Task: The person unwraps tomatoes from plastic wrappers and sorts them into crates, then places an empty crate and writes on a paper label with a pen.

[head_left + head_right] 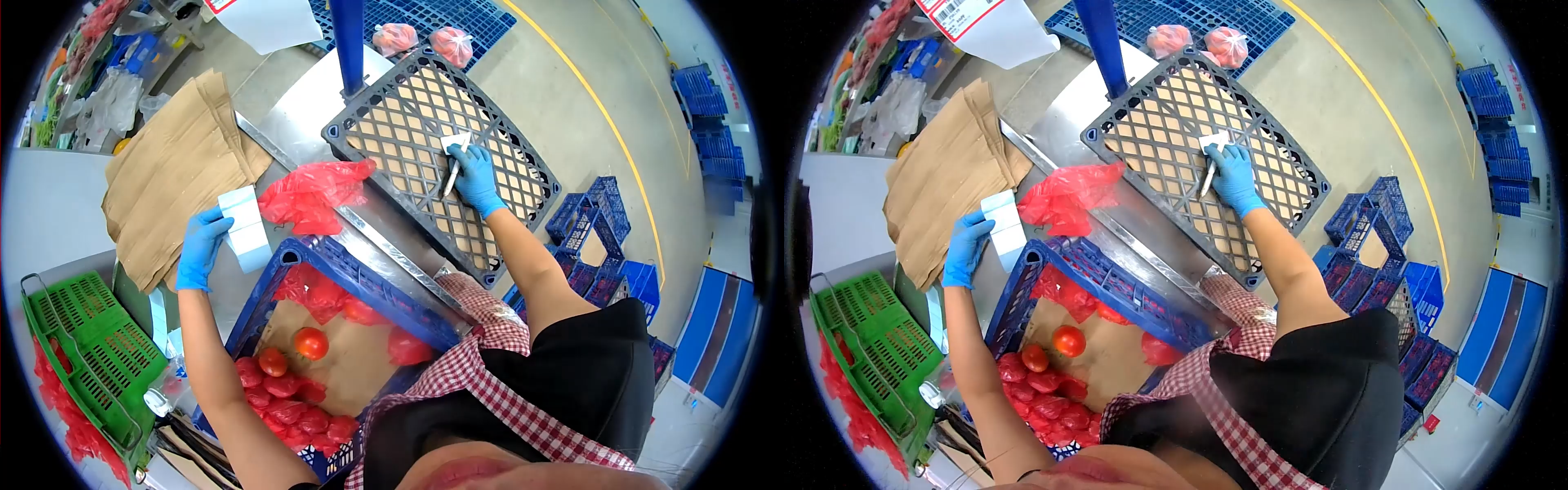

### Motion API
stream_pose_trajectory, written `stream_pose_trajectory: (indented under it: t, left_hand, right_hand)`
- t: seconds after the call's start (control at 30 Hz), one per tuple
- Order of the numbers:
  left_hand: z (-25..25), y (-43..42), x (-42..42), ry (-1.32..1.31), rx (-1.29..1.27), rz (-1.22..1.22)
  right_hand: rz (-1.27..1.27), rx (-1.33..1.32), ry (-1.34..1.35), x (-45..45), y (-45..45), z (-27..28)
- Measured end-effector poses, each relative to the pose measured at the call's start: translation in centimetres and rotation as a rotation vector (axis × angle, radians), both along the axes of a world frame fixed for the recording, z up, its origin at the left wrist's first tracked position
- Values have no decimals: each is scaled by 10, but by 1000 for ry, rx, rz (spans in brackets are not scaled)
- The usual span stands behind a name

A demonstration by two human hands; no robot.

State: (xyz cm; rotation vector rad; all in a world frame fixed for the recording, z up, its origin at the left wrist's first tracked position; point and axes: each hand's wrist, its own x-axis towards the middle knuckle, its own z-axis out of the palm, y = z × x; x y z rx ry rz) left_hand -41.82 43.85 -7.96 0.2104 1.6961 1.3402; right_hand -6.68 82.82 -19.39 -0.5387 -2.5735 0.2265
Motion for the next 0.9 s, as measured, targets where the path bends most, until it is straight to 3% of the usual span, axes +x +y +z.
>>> stream_pose_trajectory:
  t: [0.1,0.17,0.23,0.3,0.33,0.47,0.57,0.6,0.67,0.7,0.8,0.83,0.9]
  left_hand:
    - [-1,-6,-3,9,4,37]
    - [-5,-6,-9,9,25,71]
    - [-8,-8,-20,75,39,142]
    - [-2,-8,-22,149,62,267]
    - [3,-10,-24,189,74,354]
    - [14,-31,-50,391,168,632]
    - [10,-53,-68,478,212,795]
    - [3,-63,-74,495,172,814]
    - [-2,-75,-69,480,125,820]
    - [-16,-79,-71,489,46,840]
    - [-47,-109,-81,447,3,939]
    - [-46,-106,-82,358,126,1048]
    - [-30,-103,-70,323,195,1260]
  right_hand:
    - [-76,-153,146,7,-7,6]
    - [-324,-361,133,13,-3,3]
    - [-189,-184,219,6,-4,6]
    - [47,-137,-112,3,-7,-5]
    - [156,48,-104,4,-7,-8]
    - [-294,-401,206,-11,-14,6]
    - [-293,-719,270,-52,-47,52]
    - [-133,-843,331,-68,-57,56]
    - [146,-568,220,-107,-82,65]
    - [330,-572,170,-128,-93,85]
    - [557,-485,126,-184,-139,99]
    - [620,-514,101,-199,-150,108]
    - [680,-446,-210,-224,-172,120]
